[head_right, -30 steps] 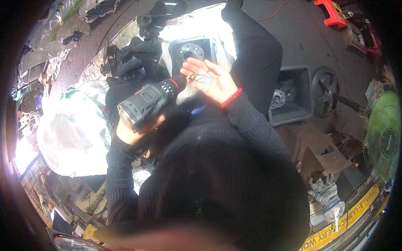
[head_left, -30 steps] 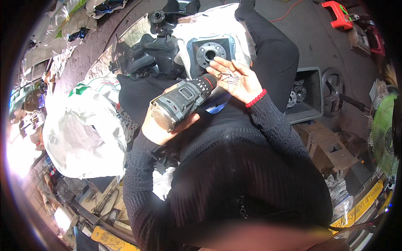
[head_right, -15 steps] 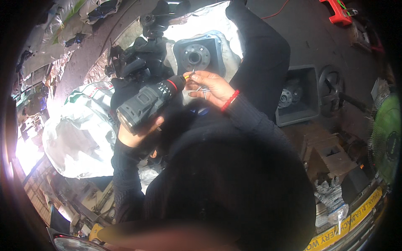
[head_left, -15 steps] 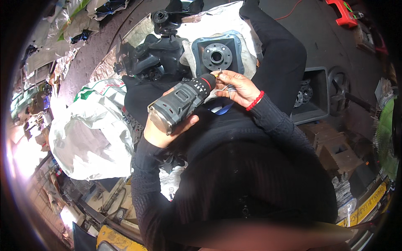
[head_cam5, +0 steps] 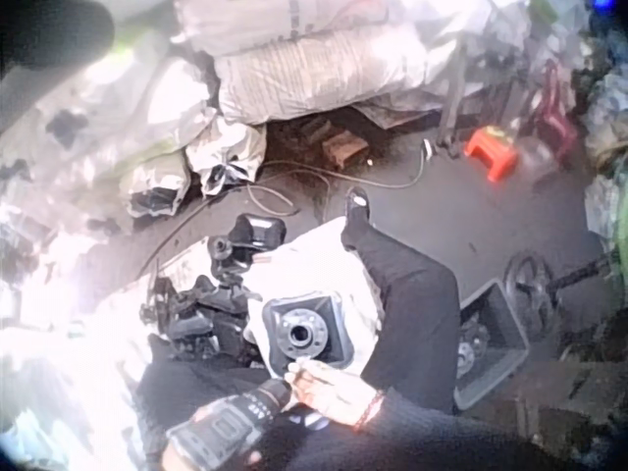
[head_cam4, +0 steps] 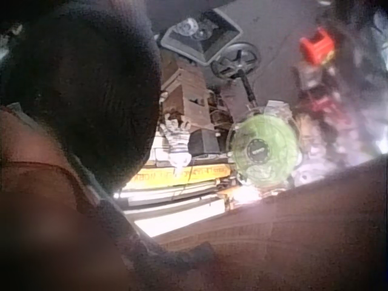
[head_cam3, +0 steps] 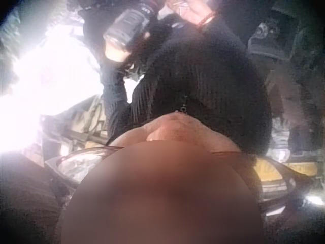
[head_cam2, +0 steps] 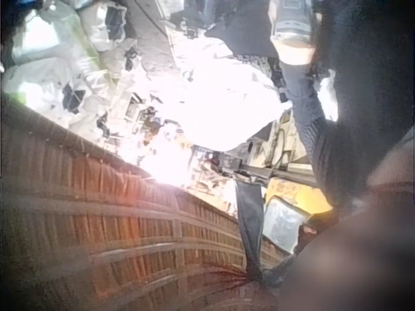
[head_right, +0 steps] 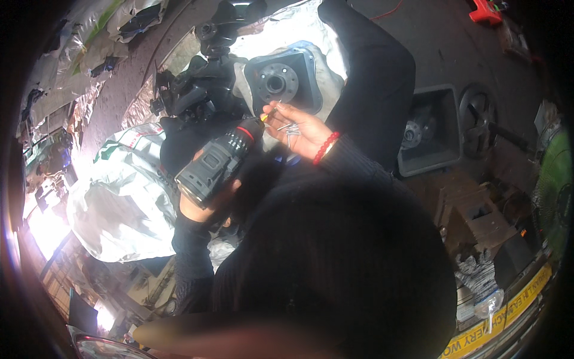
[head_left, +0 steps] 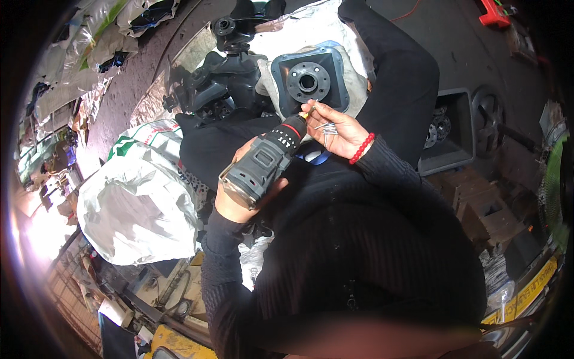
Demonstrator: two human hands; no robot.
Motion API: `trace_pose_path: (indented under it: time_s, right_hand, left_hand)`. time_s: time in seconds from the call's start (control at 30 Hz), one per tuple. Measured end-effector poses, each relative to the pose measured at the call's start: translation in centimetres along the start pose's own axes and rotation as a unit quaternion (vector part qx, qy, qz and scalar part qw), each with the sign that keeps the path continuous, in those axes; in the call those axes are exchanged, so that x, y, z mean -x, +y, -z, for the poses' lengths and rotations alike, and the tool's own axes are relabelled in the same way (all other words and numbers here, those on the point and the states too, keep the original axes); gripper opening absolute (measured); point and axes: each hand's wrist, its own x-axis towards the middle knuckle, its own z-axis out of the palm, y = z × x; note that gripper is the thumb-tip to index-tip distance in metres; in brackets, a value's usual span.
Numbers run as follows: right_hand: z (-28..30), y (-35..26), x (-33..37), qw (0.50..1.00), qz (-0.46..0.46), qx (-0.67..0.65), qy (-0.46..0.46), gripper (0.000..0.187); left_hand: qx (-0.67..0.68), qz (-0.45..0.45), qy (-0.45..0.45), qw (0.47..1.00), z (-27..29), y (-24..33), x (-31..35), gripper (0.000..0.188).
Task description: The person sits on the floor and uses a cordless drill to fasten screws into a black plastic housing. They repeatedly insert screws, tighten them with the drill, and occasionally use a green marker to mark the part. The person also picks up and places small metal components into a nearby tray.
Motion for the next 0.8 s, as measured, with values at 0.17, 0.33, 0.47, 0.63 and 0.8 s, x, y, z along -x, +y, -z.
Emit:
trace_pose_path:
  time_s: [0.17,0.33,0.47,0.63,0.8]
  right_hand:
    - [-0.2,0.4,-0.2,0.999,-0.010,-0.032,0.018,0.022]
    - [0.5,0.9,-0.9,0.999,0.000,-0.019,0.050,0.020]
    - [2.4,0.8,-0.6,0.992,0.007,0.087,0.088,0.023]
    - [4.8,-0.5,0.1,0.966,0.096,0.141,0.195,0.028]
    - [4.8,-2.7,-1.8,0.939,0.198,0.196,0.203,0.031]
  left_hand:
    - [-0.003,0.045,-0.005,0.999,-0.2,1.1,-0.1,0.060]
    - [0.006,0.125,-0.047,0.991,-0.6,1.5,-0.1,0.065]
    - [-0.001,0.056,-0.009,0.998,-0.5,0.6,-0.9,0.060]
    - [0.025,0.112,-0.025,0.993,0.3,-1.1,-2.5,0.053]
    - [-0.009,0.114,-0.062,0.991,0.5,-1.7,-5.1,0.056]
